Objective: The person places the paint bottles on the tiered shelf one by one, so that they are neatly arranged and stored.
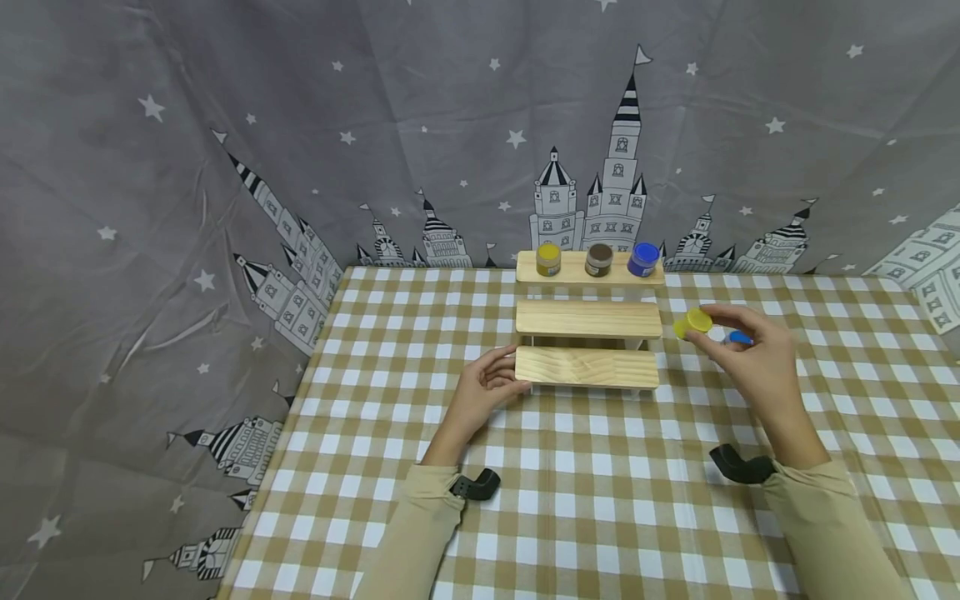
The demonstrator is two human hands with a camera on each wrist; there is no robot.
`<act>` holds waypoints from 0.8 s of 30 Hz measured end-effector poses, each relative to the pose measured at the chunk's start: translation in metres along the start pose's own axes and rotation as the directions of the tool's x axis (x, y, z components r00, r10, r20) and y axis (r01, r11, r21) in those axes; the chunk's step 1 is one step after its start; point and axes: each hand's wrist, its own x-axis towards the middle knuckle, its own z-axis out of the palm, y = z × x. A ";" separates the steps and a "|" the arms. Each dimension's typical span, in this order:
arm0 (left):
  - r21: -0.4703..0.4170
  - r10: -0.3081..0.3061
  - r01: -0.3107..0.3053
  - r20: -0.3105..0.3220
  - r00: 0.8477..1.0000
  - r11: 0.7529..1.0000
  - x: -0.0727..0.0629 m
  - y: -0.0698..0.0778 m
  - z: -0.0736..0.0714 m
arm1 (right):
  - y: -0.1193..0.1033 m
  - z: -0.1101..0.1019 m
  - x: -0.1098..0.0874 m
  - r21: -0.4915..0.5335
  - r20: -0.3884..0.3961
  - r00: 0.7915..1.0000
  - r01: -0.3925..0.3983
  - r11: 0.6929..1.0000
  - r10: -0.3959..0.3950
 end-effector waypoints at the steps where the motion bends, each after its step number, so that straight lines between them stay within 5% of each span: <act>1: 0.001 0.001 -0.001 -0.001 1.000 1.000 0.000 0.000 0.000 | -0.003 0.002 0.001 0.006 0.011 1.000 0.013 1.000 -0.013; 11: -0.005 0.003 -0.003 -0.004 1.000 1.000 -0.001 0.001 0.000 | -0.036 0.030 0.009 0.025 0.151 0.983 0.099 0.995 -0.102; 24: -0.015 -0.006 0.006 0.003 1.000 1.000 0.000 0.000 -0.001 | -0.061 0.057 0.022 0.057 0.294 0.948 0.113 0.992 -0.125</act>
